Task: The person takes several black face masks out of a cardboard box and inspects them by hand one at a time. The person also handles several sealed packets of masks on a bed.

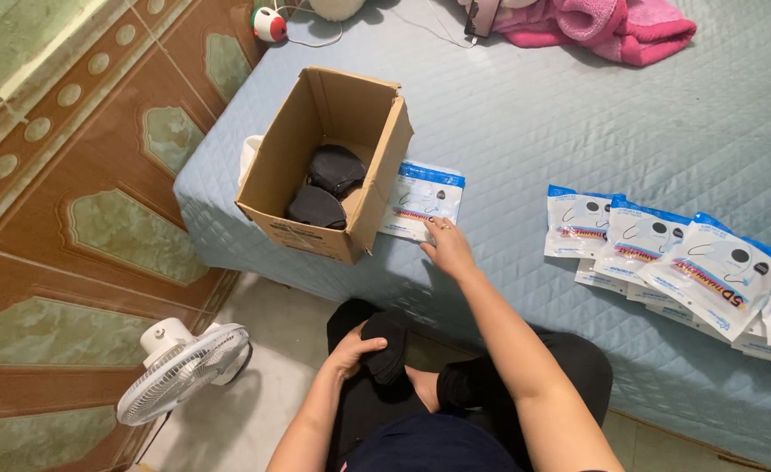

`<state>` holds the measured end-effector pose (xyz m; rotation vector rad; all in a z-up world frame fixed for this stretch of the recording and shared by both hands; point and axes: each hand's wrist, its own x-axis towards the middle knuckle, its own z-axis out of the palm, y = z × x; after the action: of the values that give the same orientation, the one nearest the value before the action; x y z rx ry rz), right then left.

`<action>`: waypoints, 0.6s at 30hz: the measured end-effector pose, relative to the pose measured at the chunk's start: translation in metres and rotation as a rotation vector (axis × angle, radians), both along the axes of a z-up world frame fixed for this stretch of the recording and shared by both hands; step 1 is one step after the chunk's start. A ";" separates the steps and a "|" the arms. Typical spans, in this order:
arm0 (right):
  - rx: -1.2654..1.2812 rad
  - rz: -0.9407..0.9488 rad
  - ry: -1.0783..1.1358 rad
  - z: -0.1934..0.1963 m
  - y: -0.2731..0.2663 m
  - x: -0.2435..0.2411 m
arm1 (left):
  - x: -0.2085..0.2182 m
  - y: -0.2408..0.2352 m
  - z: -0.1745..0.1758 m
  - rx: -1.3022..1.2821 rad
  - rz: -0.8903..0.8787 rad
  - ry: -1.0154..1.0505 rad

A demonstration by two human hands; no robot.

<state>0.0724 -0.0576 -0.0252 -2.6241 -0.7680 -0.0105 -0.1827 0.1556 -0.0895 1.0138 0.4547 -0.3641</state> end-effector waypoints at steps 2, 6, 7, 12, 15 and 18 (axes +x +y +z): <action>-0.071 0.001 0.033 -0.018 0.004 0.012 | 0.002 -0.003 0.007 0.007 -0.023 -0.001; -0.172 0.004 0.034 -0.036 0.005 0.022 | 0.003 -0.005 0.016 0.019 -0.064 -0.010; -0.171 0.000 0.036 -0.039 0.004 0.023 | 0.003 -0.003 0.011 0.020 -0.069 -0.008; -0.111 -0.005 0.063 -0.029 -0.002 0.018 | 0.003 0.003 -0.014 -0.018 -0.022 0.017; -0.072 -0.060 0.017 0.003 -0.007 0.004 | 0.001 0.004 -0.020 -0.037 -0.020 0.009; -0.048 -0.141 -0.021 -0.014 -0.011 0.011 | 0.000 0.003 -0.014 -0.035 -0.020 0.012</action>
<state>0.0834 -0.0683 -0.0395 -2.7224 -0.5957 -0.0600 -0.1825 0.1589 -0.1037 0.9835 0.4481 -0.3954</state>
